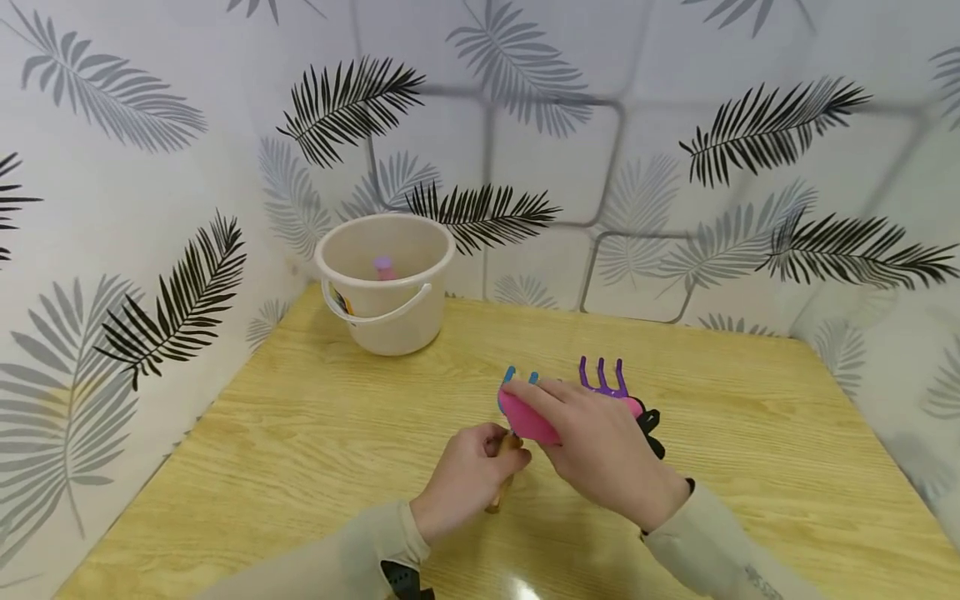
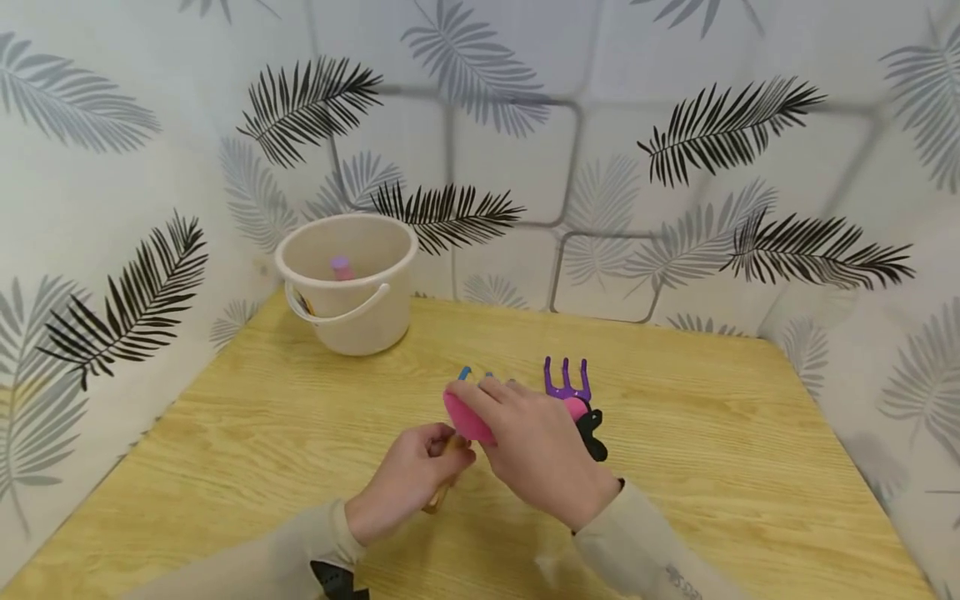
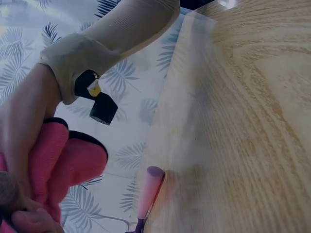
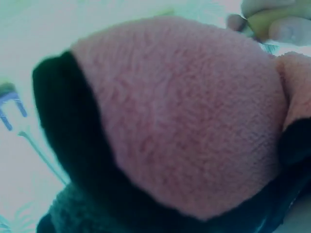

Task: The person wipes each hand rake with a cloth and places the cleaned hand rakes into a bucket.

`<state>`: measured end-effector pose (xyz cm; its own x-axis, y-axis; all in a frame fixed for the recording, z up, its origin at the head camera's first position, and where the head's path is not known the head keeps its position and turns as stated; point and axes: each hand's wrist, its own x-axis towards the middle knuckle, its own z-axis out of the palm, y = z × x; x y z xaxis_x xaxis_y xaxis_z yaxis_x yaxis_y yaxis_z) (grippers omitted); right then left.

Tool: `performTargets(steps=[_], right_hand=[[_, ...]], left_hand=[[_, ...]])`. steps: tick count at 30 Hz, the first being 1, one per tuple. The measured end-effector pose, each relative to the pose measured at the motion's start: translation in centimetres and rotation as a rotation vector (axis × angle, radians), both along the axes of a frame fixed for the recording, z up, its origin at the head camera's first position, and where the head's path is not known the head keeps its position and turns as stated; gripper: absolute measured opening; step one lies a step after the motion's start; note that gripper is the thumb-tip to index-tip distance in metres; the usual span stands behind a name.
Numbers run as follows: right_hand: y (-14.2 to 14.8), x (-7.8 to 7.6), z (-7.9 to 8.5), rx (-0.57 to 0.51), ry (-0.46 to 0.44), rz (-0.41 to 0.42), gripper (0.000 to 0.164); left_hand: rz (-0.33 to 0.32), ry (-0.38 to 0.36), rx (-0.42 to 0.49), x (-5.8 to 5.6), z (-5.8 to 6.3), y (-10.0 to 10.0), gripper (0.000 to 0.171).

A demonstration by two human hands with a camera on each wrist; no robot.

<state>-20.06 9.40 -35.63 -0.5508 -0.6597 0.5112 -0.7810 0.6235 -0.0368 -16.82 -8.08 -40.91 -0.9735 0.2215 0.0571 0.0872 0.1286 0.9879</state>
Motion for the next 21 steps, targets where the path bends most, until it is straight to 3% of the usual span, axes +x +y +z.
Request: performTargets(steps=[3,10,17,21], right_hand=[[0.5,-0.8,-0.4,-0.012,-0.008,-0.053,0.062],[1.1,-2.1,-0.5,-0.051,0.012,-0.148,0.061],[0.1,-0.8,-0.6,-0.043,-0.049,-0.069,0.057],[0.3,-1.8,-0.4,-0.056,-0.035,-0.118,0.057]], left_hand=[[0.031,0.013,-0.032,-0.3,0.0,-0.1,0.025],[0.032,-0.004,-0.051,0.0,0.0,0.0,0.029],[0.041,-0.006,-0.056,-0.2,-0.1,0.3,0.023],[0.046,-0.009,-0.061,-0.2,0.0,0.4,0.027]])
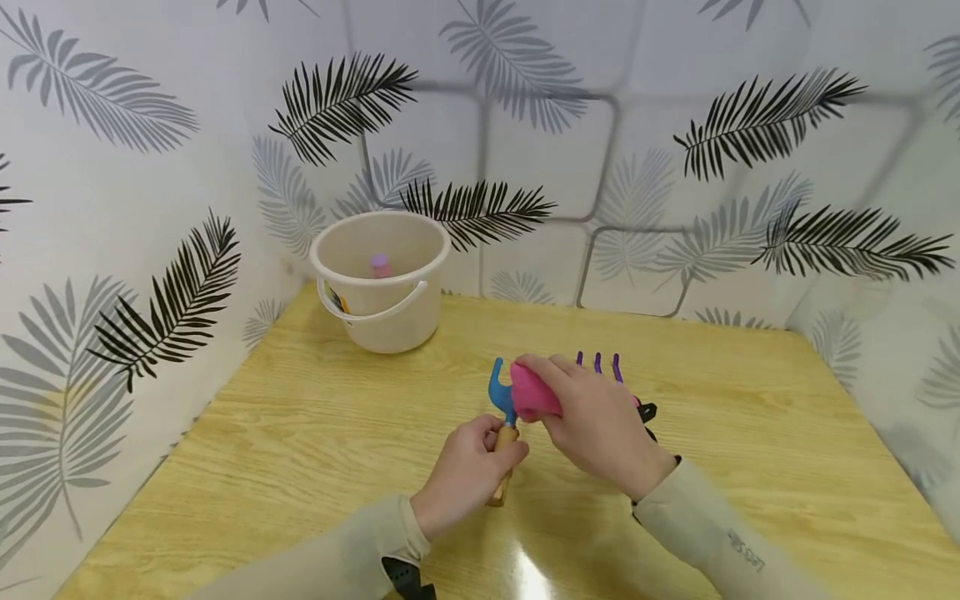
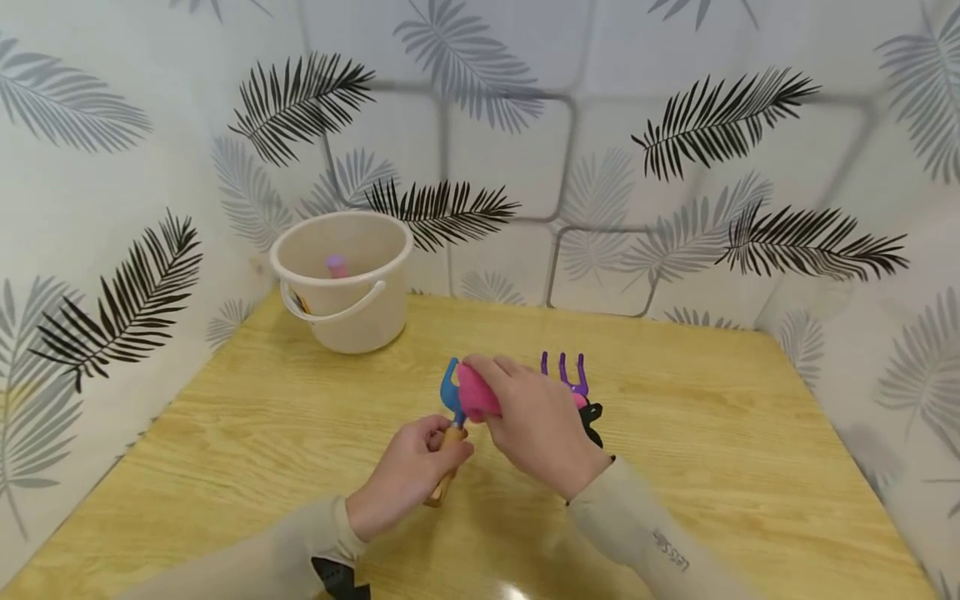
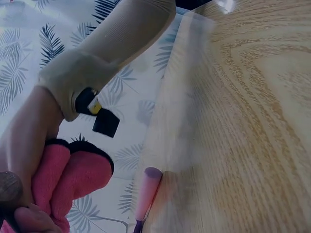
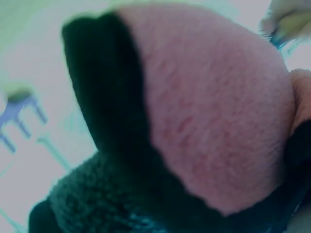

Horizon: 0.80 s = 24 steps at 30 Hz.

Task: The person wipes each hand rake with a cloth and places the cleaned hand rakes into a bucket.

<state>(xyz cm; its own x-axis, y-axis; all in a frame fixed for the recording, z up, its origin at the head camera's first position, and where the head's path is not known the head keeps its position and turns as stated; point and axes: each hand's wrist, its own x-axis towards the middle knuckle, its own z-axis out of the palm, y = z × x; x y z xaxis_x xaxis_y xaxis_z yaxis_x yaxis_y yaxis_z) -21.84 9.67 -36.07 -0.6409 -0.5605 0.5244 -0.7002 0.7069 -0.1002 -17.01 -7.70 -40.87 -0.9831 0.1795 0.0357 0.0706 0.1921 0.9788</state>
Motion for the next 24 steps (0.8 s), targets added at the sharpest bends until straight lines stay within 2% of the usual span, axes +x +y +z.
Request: performTargets(steps=[3,7,12,17,20,24], right_hand=[[0.5,-1.3,0.1,-0.009,0.003,-0.062,0.055],[0.8,-2.1,0.2,0.027,-0.011,-0.091,0.055],[0.1,-1.1,0.6,0.064,-0.003,-0.059,0.053],[-0.7,0.4,1.2,0.053,-0.014,0.027,0.056],[-1.1,0.3,1.3,0.059,0.002,0.056,0.056],[-1.1,-1.2,1.2,0.067,0.048,0.010,0.053]], left_hand=[[-0.007,-0.005,-0.011,0.2,0.0,0.1,0.029],[-0.011,0.011,-0.035,0.6,0.0,0.2,0.026],[-0.006,0.034,-0.048,0.5,-0.1,0.3,0.024],[-0.022,0.034,-0.039,0.2,0.0,0.2,0.022],[-0.027,0.040,-0.042,0.3,0.1,0.1,0.021],[-0.025,0.043,-0.069,0.6,0.2,0.2,0.023]])
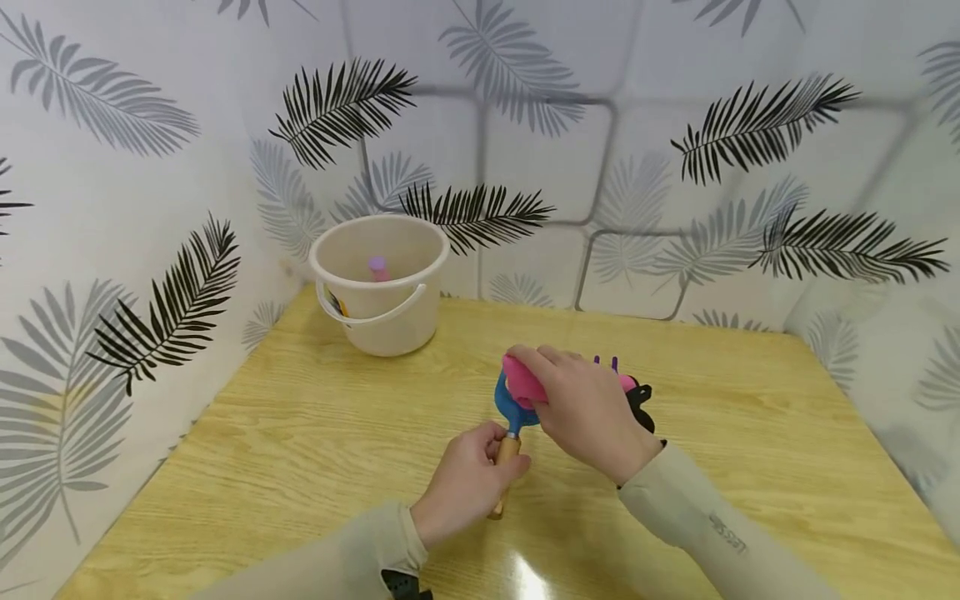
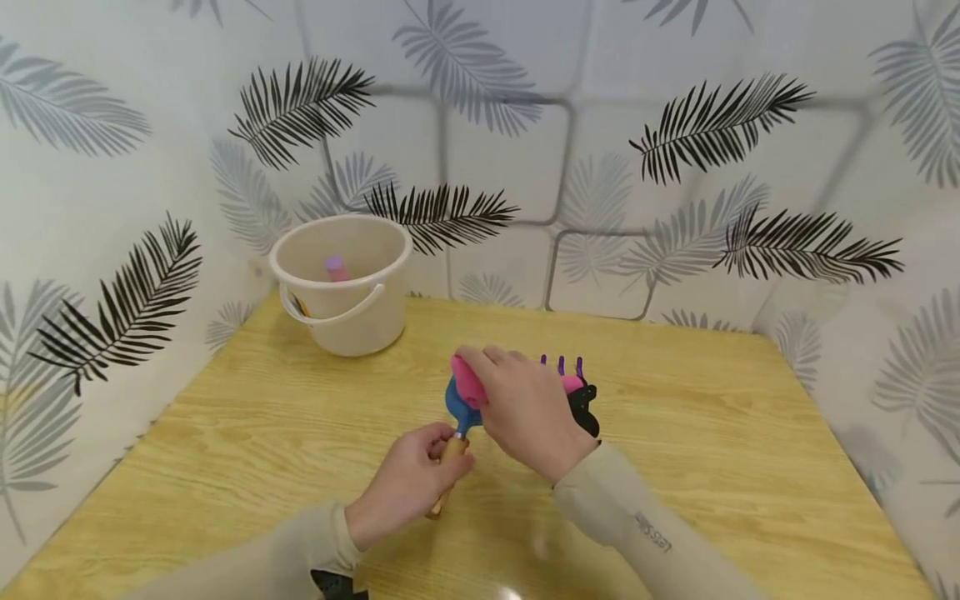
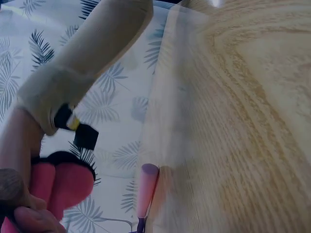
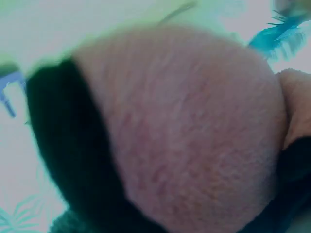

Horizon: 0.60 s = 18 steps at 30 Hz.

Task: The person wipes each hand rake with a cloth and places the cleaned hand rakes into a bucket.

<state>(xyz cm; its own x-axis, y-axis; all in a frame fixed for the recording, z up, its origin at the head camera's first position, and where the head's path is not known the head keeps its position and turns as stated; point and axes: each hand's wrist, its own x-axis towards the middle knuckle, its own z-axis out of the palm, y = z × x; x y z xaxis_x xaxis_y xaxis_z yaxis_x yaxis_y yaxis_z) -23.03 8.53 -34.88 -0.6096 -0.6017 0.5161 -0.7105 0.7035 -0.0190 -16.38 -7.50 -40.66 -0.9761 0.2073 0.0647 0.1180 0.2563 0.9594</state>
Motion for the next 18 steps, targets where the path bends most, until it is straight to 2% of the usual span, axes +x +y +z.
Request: performTargets(steps=[3,5,9,13,18], right_hand=[[0.1,-1.1,-0.4,0.002,0.009,-0.036,0.053],[0.0,-1.2,-0.6,0.008,-0.001,-0.029,0.052],[-0.7,0.3,-0.6,0.015,-0.034,0.045,0.052],[-1.6,1.7,-0.2,0.035,-0.009,0.099,0.054],[-2.1,0.9,-0.2,0.088,0.049,0.074,0.050]], left_hand=[[-0.018,-0.008,-0.008,0.3,-0.2,0.2,0.022],[-0.035,-0.008,-0.010,0.4,-0.4,0.3,0.020],[-0.038,0.021,-0.028,0.0,-0.6,0.2,0.012],[-0.029,0.057,-0.049,-0.4,-0.5,-0.1,0.007],[-0.078,0.023,-0.087,0.0,-0.3,-0.1,0.009]])
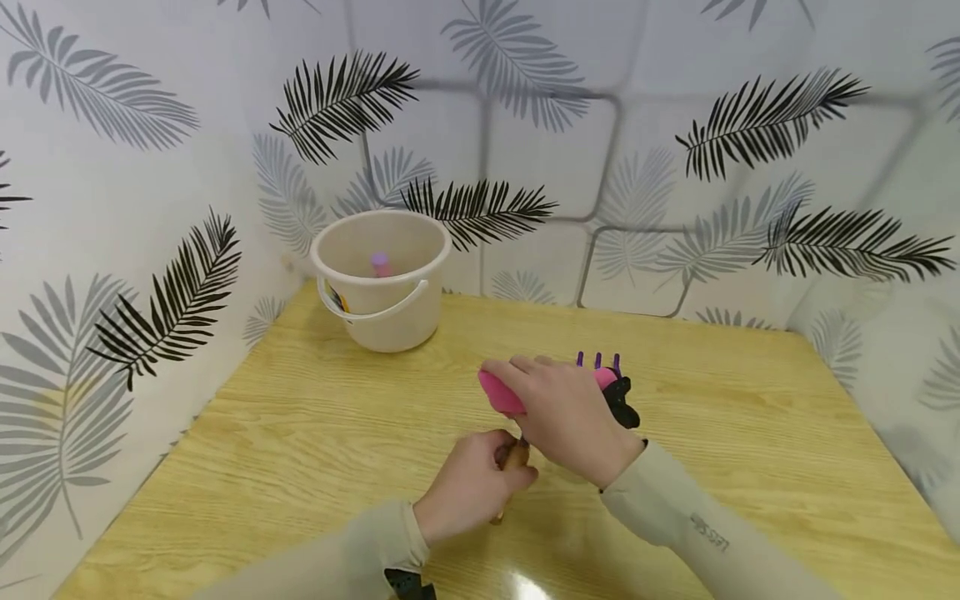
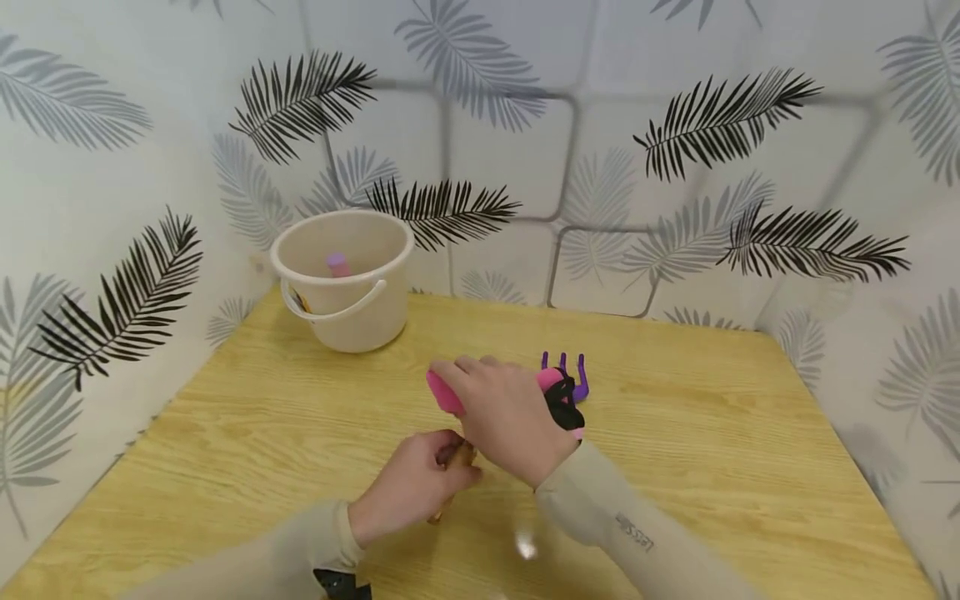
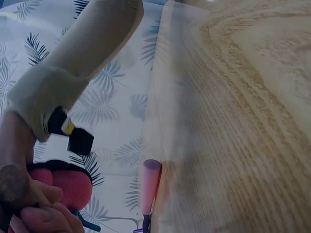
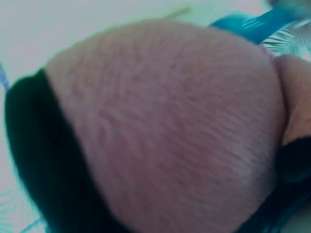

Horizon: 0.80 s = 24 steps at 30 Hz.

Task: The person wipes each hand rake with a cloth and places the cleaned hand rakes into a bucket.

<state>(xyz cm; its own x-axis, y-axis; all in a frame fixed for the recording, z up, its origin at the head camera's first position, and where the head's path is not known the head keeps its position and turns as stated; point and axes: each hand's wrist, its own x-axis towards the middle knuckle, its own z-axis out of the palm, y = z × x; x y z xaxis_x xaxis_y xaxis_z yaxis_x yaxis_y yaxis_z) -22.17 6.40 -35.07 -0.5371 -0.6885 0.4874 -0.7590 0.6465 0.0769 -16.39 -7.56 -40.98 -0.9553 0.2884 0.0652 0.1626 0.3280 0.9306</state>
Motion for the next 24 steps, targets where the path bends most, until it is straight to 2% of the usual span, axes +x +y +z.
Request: performTargets(steps=[2,5,9,13,17,21,24], right_hand=[[0.1,-0.4,0.0,0.031,-0.002,0.017,0.050],[0.2,-0.6,0.0,0.096,-0.023,0.091,0.051],[0.5,0.1,0.5,0.141,-0.031,0.146,0.054],[1.3,0.9,0.5,0.047,-0.059,0.103,0.054],[2.2,1.4,0.0,-0.057,-0.126,0.038,0.057],[3.0,1.6,-0.6,-0.120,-0.161,-0.015,0.055],[3.4,1.7,-0.9,-0.145,-0.149,-0.044,0.055]], left_hand=[[-0.015,-0.014,-0.016,0.1,0.0,0.0,0.009],[-0.016,-0.046,0.014,0.0,-0.3,0.0,0.010],[0.004,-0.071,0.126,-0.4,-0.5,-0.3,0.012],[0.024,-0.102,0.237,-0.8,-0.4,-0.4,0.013],[0.052,-0.167,0.318,-0.9,-0.2,-0.3,0.016],[0.103,-0.233,0.350,-0.9,0.2,-0.4,0.018],[0.127,-0.239,0.363,-0.8,0.6,-0.5,0.020]])
